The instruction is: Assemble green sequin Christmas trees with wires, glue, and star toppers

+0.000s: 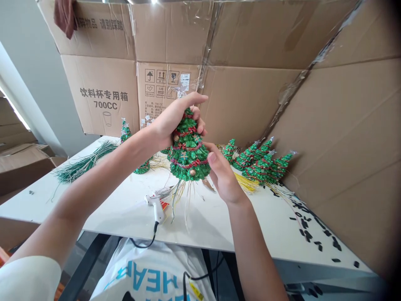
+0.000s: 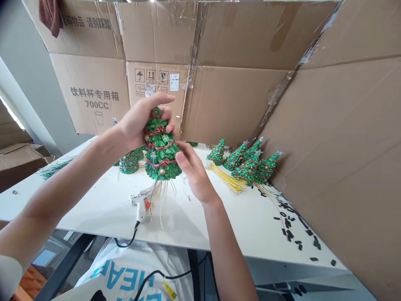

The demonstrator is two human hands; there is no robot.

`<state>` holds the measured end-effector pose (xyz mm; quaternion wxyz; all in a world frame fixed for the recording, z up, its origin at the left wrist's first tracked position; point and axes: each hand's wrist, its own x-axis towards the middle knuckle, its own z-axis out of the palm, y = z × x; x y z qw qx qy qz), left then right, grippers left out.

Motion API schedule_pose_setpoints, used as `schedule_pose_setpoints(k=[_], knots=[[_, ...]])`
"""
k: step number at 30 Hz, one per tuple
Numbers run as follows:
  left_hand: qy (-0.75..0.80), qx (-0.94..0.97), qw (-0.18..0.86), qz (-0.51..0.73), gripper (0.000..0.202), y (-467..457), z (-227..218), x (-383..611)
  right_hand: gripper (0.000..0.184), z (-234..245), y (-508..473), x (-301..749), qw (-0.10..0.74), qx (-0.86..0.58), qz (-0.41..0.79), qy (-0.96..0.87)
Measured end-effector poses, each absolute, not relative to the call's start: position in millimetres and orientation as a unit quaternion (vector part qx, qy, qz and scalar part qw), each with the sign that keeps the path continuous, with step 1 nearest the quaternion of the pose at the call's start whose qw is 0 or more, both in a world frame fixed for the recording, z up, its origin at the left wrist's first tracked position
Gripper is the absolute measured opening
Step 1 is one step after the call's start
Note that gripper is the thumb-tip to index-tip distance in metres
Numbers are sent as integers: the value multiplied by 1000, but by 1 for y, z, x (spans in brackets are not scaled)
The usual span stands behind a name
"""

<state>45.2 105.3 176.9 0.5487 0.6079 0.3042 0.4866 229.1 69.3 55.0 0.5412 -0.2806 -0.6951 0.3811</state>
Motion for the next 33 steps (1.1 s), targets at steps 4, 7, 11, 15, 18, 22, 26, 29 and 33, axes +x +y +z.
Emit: schedule_pose_setpoints(k=[4, 7, 11, 15, 18, 22, 26, 29, 33], knots=[[253, 615, 569, 484, 51, 134, 156, 48, 67, 50, 65, 226, 532, -292, 405, -684], [245, 604, 560, 512, 56, 158, 142, 48, 75, 48, 64, 226, 522, -308, 417, -677], [243, 600, 567, 510, 54, 142, 149, 48, 78, 45, 61, 228, 513, -328, 437, -662], [245, 586, 616, 466, 48, 104, 169, 45, 64, 39, 58, 230, 534, -301, 477, -630], [240, 578, 636, 452, 55, 95, 174, 43, 64, 32, 57, 232, 534, -266, 506, -623], [185, 600, 649, 428, 61, 97, 171, 38, 76, 24, 56, 236, 495, -243, 525, -648], [157, 611, 665, 399, 64, 96, 170, 34, 80, 22, 52, 238, 481, -219, 528, -665], [177, 603, 662, 408, 65, 97, 167, 32, 80, 21, 48, 236, 493, -207, 535, -655], [138, 588, 663, 442, 73, 107, 160, 33, 80, 15, 41, 229, 512, -181, 559, -627]])
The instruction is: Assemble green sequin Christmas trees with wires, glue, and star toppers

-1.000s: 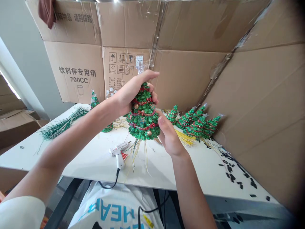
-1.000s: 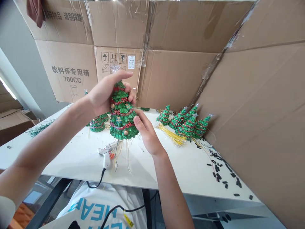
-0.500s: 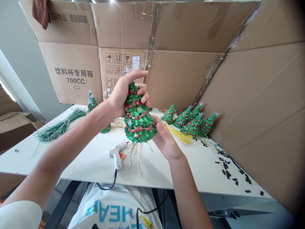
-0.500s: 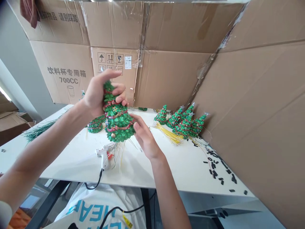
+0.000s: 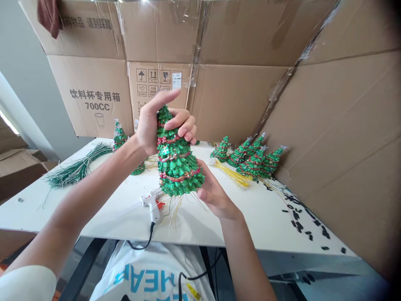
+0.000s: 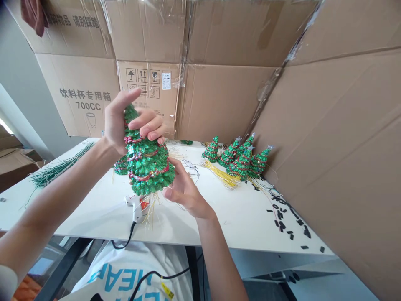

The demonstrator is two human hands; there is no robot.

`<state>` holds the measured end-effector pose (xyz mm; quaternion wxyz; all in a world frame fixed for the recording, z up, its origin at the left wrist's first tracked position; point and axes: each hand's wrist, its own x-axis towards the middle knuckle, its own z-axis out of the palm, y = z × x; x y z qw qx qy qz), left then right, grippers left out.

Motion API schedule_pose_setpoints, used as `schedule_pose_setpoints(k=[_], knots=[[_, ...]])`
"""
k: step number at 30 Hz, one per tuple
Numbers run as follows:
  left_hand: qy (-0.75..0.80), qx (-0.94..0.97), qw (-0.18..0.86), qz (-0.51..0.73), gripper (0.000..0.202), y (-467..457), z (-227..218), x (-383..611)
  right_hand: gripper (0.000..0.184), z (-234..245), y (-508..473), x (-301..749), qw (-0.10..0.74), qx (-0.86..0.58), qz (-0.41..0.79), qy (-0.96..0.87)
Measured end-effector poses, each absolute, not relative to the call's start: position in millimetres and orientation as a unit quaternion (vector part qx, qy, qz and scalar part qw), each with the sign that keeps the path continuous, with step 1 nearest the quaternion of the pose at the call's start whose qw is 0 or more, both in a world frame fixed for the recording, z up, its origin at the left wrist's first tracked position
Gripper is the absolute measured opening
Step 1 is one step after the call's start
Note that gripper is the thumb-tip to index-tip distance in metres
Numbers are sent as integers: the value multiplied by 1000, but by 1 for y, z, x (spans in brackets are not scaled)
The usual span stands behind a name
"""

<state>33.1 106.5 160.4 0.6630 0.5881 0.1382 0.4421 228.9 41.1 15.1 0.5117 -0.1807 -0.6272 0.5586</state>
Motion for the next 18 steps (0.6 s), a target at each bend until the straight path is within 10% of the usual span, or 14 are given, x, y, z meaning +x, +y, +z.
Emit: schedule_pose_setpoints(k=[18], knots=[[84, 635, 593, 489, 60, 116, 157, 37, 68, 9, 11, 196, 637, -198, 462, -584]])
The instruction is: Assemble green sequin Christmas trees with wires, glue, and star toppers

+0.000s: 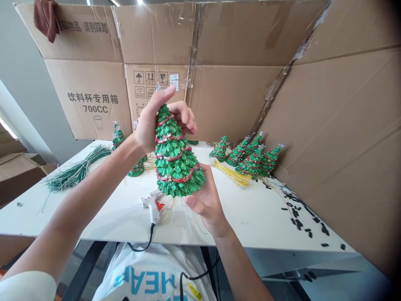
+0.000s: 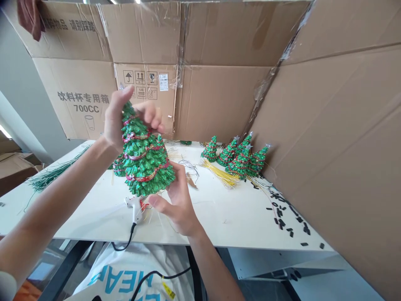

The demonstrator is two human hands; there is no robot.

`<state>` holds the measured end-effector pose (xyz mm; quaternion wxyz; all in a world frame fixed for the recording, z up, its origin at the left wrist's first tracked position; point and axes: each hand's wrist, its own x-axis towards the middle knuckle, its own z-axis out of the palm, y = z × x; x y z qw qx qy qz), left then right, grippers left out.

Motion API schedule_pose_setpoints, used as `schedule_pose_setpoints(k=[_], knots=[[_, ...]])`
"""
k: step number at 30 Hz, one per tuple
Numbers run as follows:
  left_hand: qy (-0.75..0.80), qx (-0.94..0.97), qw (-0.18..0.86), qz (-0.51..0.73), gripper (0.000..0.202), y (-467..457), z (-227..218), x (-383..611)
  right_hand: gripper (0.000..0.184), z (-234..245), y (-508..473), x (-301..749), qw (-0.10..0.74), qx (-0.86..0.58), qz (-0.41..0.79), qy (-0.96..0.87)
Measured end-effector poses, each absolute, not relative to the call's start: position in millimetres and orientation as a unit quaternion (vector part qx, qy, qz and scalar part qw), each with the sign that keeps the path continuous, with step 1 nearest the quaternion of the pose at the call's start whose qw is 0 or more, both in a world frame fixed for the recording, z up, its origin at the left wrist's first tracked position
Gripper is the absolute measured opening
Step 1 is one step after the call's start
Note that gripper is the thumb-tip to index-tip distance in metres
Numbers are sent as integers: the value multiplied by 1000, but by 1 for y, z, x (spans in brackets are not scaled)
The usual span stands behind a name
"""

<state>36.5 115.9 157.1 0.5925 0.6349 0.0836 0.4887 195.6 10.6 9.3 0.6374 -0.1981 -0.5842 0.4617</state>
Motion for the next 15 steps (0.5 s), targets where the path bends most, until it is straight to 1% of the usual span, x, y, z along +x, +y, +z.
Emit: schedule_pose_setpoints(k=[3, 6, 10, 15], knots=[[123, 642, 595, 468, 60, 120, 154, 42, 68, 7, 15, 193, 686, -228, 392, -568], [154, 610, 615, 476, 64, 129, 145, 49, 69, 4, 20, 190, 713, -263, 341, -553], [176, 578, 632, 485, 69, 137, 135, 54, 78, 2, 22, 186, 727, -307, 270, -552], [200, 550, 651, 483, 63, 140, 131, 57, 85, -2, 24, 185, 728, -366, 119, -568]])
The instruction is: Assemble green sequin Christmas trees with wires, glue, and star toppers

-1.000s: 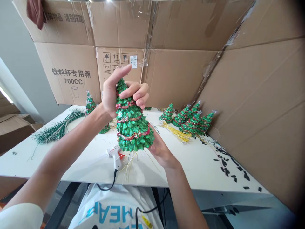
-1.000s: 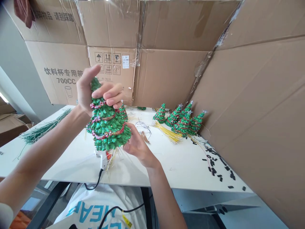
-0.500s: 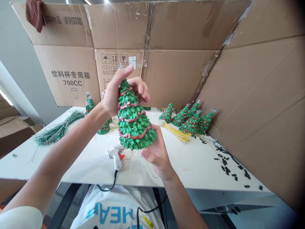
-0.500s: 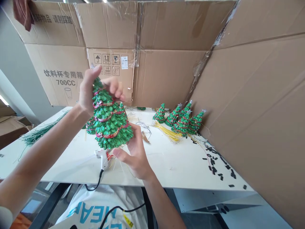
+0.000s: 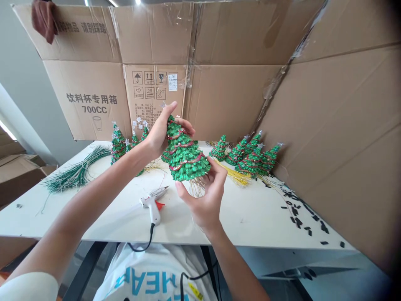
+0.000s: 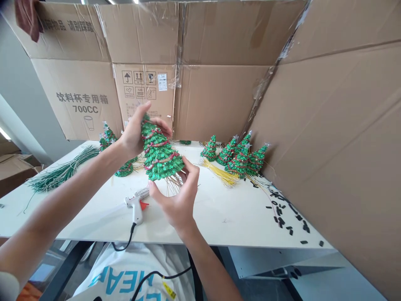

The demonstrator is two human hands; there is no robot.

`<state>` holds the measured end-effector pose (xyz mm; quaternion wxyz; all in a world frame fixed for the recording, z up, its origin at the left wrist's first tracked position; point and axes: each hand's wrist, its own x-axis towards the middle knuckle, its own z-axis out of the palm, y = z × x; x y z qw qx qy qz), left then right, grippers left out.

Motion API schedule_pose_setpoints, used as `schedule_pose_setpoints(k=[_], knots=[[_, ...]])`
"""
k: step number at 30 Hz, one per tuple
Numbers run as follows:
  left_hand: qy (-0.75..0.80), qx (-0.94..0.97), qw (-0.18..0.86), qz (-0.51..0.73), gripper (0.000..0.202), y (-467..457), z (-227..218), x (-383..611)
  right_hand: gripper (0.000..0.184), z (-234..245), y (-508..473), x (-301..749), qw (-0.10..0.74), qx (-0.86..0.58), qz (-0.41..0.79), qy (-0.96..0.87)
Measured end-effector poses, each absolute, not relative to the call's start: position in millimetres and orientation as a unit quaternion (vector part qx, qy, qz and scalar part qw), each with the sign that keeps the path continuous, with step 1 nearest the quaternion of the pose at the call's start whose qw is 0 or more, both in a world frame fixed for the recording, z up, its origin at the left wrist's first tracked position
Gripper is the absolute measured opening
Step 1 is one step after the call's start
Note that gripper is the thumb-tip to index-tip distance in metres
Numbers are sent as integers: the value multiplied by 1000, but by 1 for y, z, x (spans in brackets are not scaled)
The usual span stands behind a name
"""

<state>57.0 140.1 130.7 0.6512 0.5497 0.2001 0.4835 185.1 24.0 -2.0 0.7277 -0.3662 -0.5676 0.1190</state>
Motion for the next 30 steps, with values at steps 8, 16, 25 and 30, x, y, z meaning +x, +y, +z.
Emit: schedule_pose_setpoints(k=[8, 16, 25, 30], knots=[[199, 431, 732, 488, 42, 138, 128, 63, 95, -10, 30, 186, 683, -398, -55, -610], [153, 468, 675, 550, 43, 128, 136, 51, 91, -3, 21, 190, 682, -366, 170, -609], [127, 553, 628, 533, 56, 117, 144, 44, 70, 6, 19, 187, 689, -256, 376, -564], [93, 587, 656, 465, 62, 114, 152, 46, 75, 4, 14, 178, 727, -279, 320, -540]])
